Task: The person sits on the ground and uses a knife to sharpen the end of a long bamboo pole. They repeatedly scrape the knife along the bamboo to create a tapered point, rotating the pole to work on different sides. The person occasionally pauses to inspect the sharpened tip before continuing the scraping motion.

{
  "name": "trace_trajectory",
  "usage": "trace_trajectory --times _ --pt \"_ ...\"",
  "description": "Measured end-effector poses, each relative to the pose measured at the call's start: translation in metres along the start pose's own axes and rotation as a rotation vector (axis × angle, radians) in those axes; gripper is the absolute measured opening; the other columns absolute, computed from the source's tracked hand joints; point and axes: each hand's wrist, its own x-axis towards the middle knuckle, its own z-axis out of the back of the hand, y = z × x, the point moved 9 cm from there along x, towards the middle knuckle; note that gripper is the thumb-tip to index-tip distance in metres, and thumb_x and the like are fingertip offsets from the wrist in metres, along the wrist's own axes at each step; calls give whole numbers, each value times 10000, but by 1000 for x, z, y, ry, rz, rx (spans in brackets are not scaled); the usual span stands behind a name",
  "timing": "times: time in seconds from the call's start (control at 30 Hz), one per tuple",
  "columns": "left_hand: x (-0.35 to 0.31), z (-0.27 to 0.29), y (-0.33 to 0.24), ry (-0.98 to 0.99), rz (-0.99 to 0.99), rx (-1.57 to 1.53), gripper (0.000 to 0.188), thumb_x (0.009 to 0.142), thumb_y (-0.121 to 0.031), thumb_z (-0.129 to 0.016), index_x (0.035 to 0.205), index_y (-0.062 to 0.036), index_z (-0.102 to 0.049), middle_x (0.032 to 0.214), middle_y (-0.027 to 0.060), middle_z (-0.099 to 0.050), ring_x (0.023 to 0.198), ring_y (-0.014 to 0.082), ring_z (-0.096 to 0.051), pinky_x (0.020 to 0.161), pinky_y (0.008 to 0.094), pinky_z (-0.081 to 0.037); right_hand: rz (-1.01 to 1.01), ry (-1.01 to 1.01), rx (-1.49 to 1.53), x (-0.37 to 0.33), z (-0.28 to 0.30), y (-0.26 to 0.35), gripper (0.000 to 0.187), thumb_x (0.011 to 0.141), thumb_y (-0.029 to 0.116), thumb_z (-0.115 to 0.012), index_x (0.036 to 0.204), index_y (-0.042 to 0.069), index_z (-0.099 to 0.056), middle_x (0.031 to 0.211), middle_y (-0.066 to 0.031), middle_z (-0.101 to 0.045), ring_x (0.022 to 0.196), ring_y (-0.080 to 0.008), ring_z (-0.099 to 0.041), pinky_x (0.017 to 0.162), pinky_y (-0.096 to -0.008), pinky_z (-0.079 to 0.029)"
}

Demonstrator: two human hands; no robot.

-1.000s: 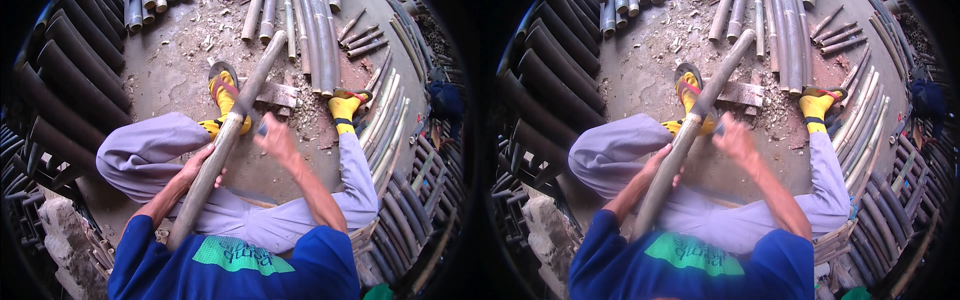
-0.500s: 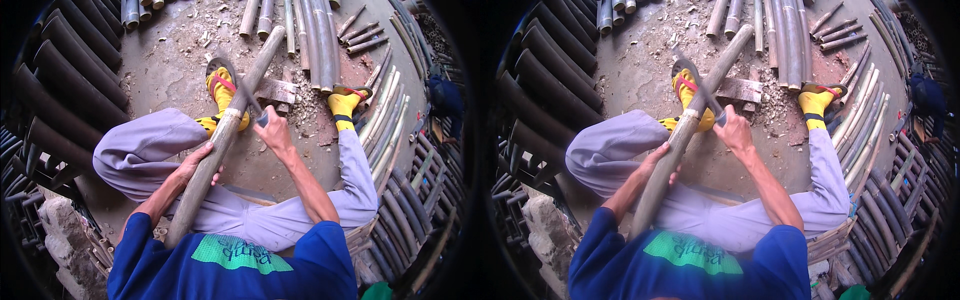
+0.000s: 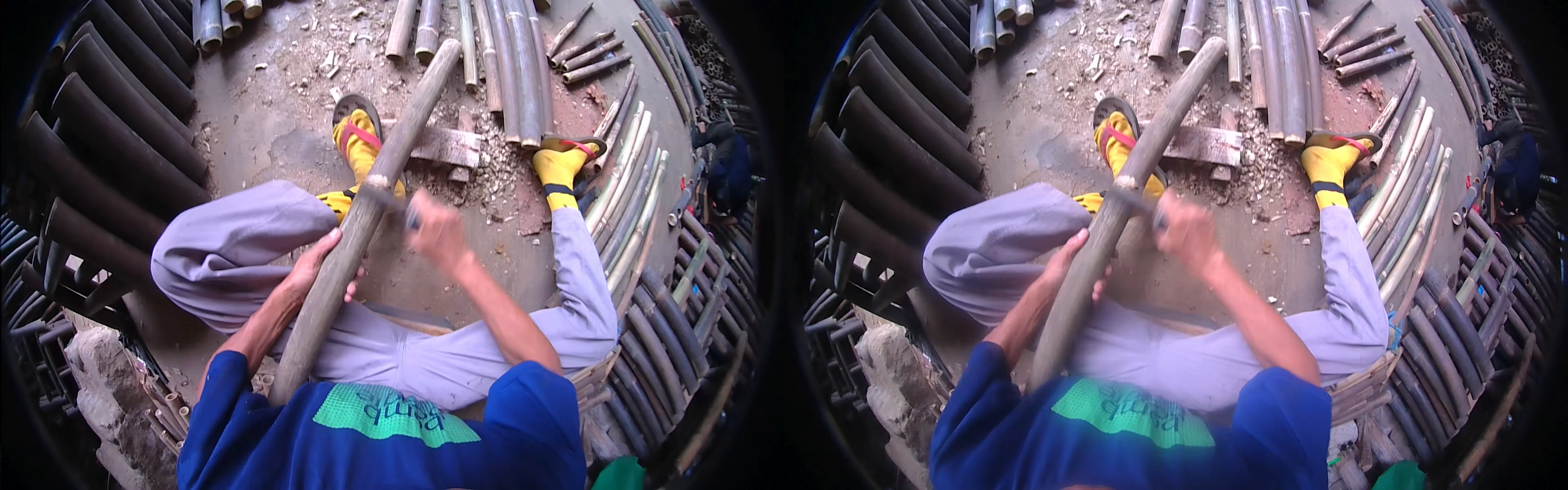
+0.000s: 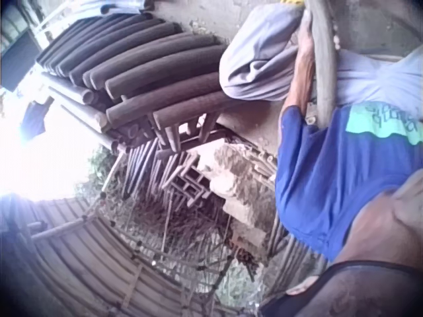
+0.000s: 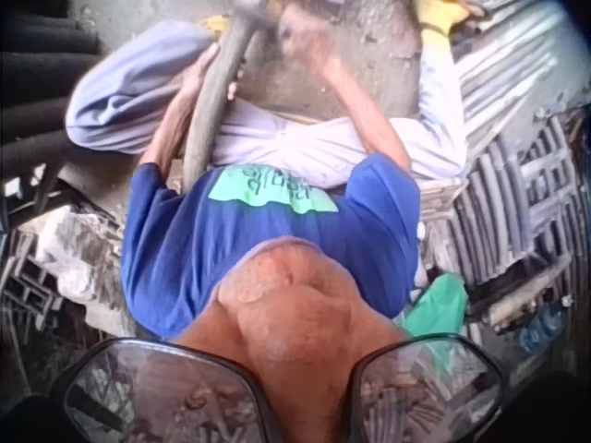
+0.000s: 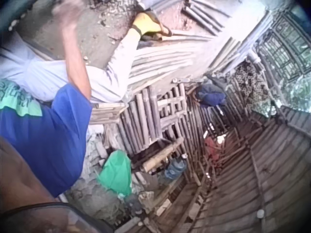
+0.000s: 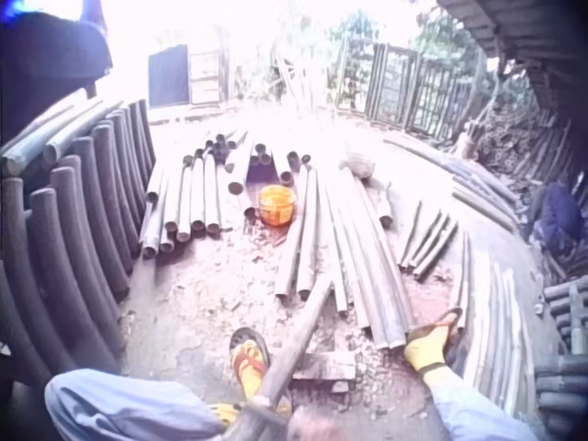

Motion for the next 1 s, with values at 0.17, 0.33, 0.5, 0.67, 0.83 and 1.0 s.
trace_trajectory --times 0.17,0.33,0.5,0.67,0.83,1.0 --pt "2 -8 -2 32 29 -23 670 923 -577 -321 1156 24 -501 785 132 -613 568 223 -626 505 345 -551 -87 102 168 8 3 4 219 732 116 -627 812 51 -434 613 -122 -574 493 -254 -605 442 -369 -526" --pt "3 -4 -1 103 5 24 702 910 -622 -303 1198 -8 -483 765 133 -611 565 212 -626 492 334 -550 -172 113 197 12 -1 -5 227 717 120 -637 821 47 -448 582 -126 -569 491 -254 -610 443 -371 -516" --pt "-5 -6 1 5 32 -61 598 918 -564 -382 1175 -33 -473 767 156 -608 533 230 -624 457 346 -550 138 -63 58 -4 9 35 221 713 119 -641 805 37 -457 549 -108 -535 457 -266 -580 421 -379 -487" --pt "-1 -6 -3 -6 10 -30 581 923 -541 -389 1092 3 -500 756 154 -597 534 239 -622 452 340 -549 -268 64 293 26 1 -33 180 763 112 -607 819 53 -446 527 -91 -524 430 -220 -569 403 -360 -501" --pt "-2 -12 -1 58 46 -69 637 916 -577 -357 1108 12 -501 763 148 -598 546 238 -628 467 345 -555 -48 51 109 4 2 2 201 744 121 -620 807 51 -443 574 -76 -546 464 -168 -580 397 -286 -520" --pt "-2 -13 0 94 45 -106 672 907 -610 -336 1115 9 -495 758 140 -583 533 224 -606 455 342 -543 -88 94 196 5 2 5 211 713 102 -631 794 55 -442 607 -71 -561 496 -195 -591 399 -282 -516"
